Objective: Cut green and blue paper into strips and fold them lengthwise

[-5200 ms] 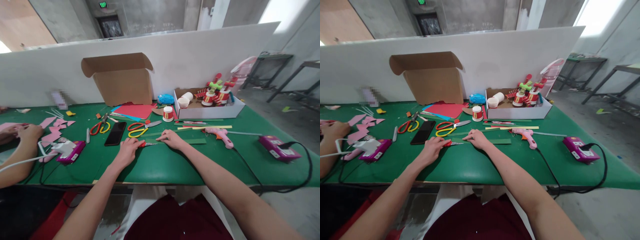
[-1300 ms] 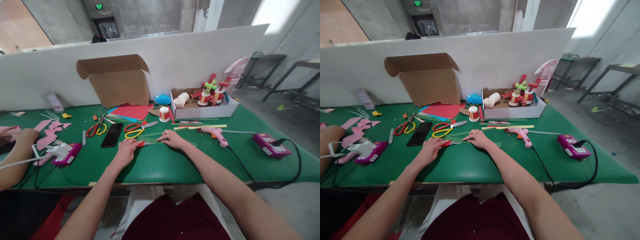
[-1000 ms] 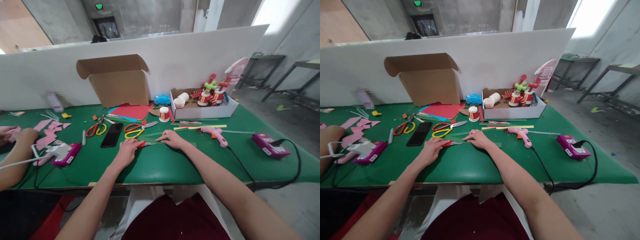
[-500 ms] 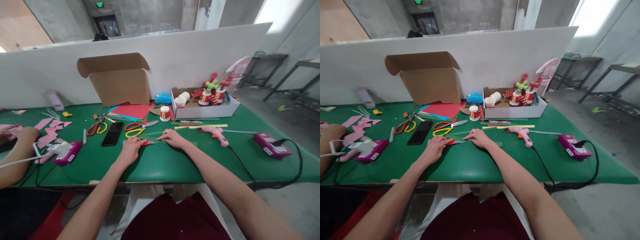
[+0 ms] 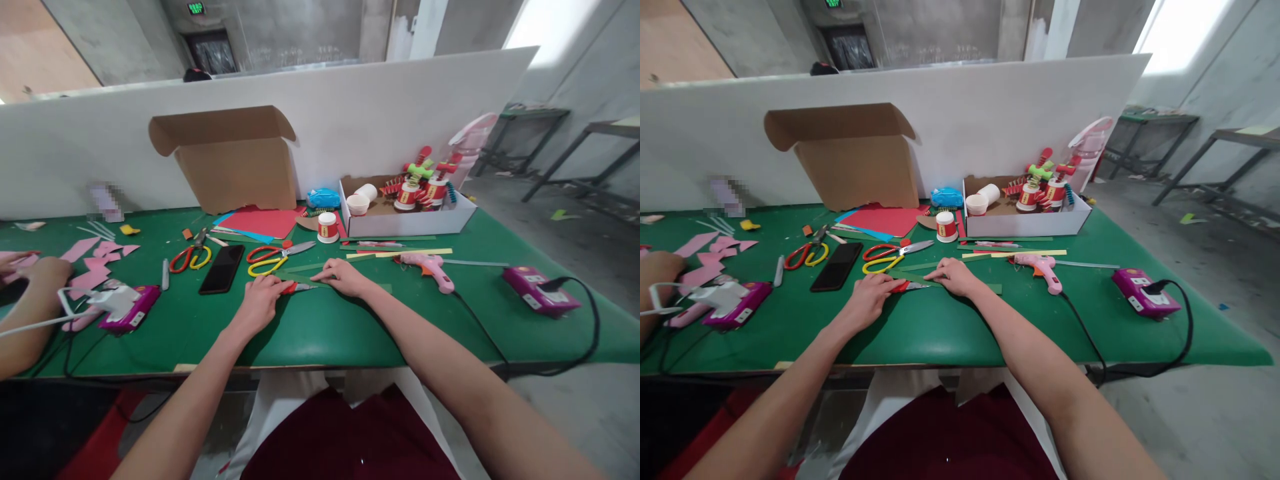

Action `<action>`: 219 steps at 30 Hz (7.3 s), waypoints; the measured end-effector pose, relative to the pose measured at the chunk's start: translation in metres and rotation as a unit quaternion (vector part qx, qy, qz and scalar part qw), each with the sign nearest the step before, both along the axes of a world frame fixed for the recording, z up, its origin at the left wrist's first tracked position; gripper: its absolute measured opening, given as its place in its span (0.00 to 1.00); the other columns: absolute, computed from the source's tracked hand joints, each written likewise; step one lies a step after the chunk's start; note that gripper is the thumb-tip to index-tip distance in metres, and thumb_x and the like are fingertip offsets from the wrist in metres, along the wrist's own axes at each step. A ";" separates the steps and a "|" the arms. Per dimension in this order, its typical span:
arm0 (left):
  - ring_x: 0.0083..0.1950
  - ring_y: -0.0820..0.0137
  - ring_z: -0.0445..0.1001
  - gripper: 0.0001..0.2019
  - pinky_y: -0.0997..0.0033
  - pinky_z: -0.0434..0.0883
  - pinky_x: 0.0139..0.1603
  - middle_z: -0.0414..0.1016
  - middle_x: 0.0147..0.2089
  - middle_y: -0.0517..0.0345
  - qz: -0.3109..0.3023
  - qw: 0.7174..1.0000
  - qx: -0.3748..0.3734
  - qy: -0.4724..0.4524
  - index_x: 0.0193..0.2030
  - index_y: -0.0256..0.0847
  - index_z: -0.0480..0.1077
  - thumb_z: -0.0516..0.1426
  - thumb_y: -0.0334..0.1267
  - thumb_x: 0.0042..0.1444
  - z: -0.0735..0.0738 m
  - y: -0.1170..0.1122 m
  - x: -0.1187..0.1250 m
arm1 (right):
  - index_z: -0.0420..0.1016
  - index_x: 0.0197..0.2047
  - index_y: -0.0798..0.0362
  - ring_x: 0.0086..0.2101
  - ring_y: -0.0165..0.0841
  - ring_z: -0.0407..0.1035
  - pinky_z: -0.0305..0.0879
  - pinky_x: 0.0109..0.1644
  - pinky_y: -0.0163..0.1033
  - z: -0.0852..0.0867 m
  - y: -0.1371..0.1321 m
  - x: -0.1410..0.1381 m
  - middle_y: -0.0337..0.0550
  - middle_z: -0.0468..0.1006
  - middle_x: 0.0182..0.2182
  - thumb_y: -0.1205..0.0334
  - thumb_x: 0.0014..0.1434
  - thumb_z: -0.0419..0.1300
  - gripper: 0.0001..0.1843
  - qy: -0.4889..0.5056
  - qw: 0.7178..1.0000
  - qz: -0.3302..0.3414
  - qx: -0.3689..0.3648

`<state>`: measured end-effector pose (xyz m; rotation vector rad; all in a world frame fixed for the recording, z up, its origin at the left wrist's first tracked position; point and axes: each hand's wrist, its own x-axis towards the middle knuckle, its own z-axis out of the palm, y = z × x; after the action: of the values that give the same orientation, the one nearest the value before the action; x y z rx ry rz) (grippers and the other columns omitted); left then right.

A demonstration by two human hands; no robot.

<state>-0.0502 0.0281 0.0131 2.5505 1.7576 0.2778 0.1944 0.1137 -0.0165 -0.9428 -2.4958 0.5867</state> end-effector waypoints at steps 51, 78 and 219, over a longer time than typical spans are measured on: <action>0.47 0.61 0.65 0.23 0.64 0.58 0.40 0.72 0.49 0.51 -0.006 1.000 0.014 -0.008 0.57 0.49 0.70 0.46 0.26 0.61 -0.006 -0.003 0.019 | 0.79 0.52 0.49 0.38 0.35 0.65 0.61 0.46 0.41 0.032 -0.021 0.050 0.47 0.72 0.37 0.63 0.65 0.55 0.15 -0.005 0.998 -0.002 0.067; 0.47 0.61 0.64 0.24 0.65 0.58 0.39 0.72 0.48 0.51 0.001 1.000 0.012 -0.005 0.57 0.48 0.71 0.46 0.25 0.60 -0.004 -0.009 0.026 | 0.79 0.51 0.43 0.36 0.32 0.63 0.58 0.42 0.38 -0.004 -0.023 0.053 0.44 0.69 0.35 0.64 0.67 0.53 0.16 -0.028 0.998 -0.046 0.039; 0.49 0.60 0.61 0.26 0.60 0.61 0.43 0.70 0.50 0.49 0.009 0.999 -0.021 0.023 0.60 0.50 0.68 0.44 0.25 0.60 0.005 -0.028 0.091 | 0.79 0.51 0.44 0.37 0.34 0.65 0.57 0.46 0.38 0.011 -0.031 0.081 0.43 0.72 0.33 0.63 0.67 0.53 0.16 -0.060 0.997 -0.041 -0.010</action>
<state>0.0410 -0.0002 0.0181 2.5335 1.7830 0.1829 0.2754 0.0824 -0.0053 -1.1130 -2.5445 0.5440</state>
